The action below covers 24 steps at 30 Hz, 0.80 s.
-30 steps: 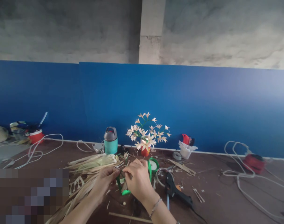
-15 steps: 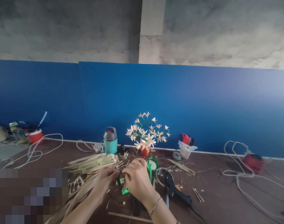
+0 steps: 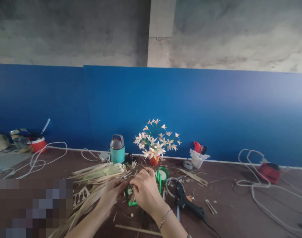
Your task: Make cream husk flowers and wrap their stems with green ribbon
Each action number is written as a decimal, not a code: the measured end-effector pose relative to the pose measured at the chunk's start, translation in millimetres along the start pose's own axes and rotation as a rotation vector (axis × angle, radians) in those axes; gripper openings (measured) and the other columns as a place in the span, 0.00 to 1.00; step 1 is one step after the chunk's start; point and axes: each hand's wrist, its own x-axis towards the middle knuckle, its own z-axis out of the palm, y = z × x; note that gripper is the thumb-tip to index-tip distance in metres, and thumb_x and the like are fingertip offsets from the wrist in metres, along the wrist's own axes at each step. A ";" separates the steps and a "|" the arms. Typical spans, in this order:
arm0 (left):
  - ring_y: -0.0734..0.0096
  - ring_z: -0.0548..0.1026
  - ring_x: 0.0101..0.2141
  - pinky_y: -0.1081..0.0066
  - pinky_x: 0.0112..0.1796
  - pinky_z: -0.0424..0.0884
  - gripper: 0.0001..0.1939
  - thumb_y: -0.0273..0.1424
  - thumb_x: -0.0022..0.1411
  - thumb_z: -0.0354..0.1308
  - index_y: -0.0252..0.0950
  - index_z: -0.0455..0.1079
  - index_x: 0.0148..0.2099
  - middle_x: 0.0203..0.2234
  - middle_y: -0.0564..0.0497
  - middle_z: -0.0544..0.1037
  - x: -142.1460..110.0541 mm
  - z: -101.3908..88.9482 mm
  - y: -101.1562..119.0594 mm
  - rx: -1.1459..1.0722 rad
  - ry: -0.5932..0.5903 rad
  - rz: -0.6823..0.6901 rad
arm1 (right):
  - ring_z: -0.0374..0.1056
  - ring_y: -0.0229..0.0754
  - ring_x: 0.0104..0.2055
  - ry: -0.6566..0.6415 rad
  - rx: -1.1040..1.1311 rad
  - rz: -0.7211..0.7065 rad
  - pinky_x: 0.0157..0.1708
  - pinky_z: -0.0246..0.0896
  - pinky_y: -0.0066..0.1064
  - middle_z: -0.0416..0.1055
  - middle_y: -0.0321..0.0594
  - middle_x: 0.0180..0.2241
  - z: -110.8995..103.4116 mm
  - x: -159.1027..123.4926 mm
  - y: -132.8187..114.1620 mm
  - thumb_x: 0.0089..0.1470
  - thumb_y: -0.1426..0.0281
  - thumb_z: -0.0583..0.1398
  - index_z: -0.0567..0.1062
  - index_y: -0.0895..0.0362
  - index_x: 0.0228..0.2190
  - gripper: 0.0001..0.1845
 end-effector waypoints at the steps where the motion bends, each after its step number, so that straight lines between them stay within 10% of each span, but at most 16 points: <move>1: 0.79 0.58 0.14 0.77 0.17 0.50 0.19 0.46 0.42 0.62 0.33 0.69 0.21 0.10 0.59 0.61 0.4 -0.6 -1.0 -0.005 0.001 -0.001 | 0.63 0.37 0.32 -0.004 0.011 0.006 0.49 0.43 0.37 0.71 0.31 0.22 -0.1 0.1 0.0 0.44 0.81 0.56 0.75 0.51 0.24 0.13; 10: 0.77 0.59 0.15 0.75 0.18 0.55 0.15 0.41 0.45 0.61 0.34 0.68 0.19 0.10 0.57 0.62 7.1 -4.7 -7.4 -0.023 0.066 0.078 | 0.65 0.44 0.37 0.120 0.099 0.153 0.45 0.50 0.40 0.74 0.39 0.32 -13.4 5.2 4.9 0.47 0.77 0.56 0.75 0.53 0.32 0.11; 24: 0.78 0.56 0.14 0.74 0.17 0.51 0.12 0.38 0.44 0.61 0.36 0.70 0.17 0.09 0.56 0.61 0.6 2.4 -2.6 -0.055 0.018 0.019 | 0.63 0.43 0.38 0.088 -0.112 0.089 0.55 0.33 0.47 0.71 0.37 0.28 17.6 -7.9 -16.2 0.43 0.80 0.57 0.68 0.53 0.34 0.15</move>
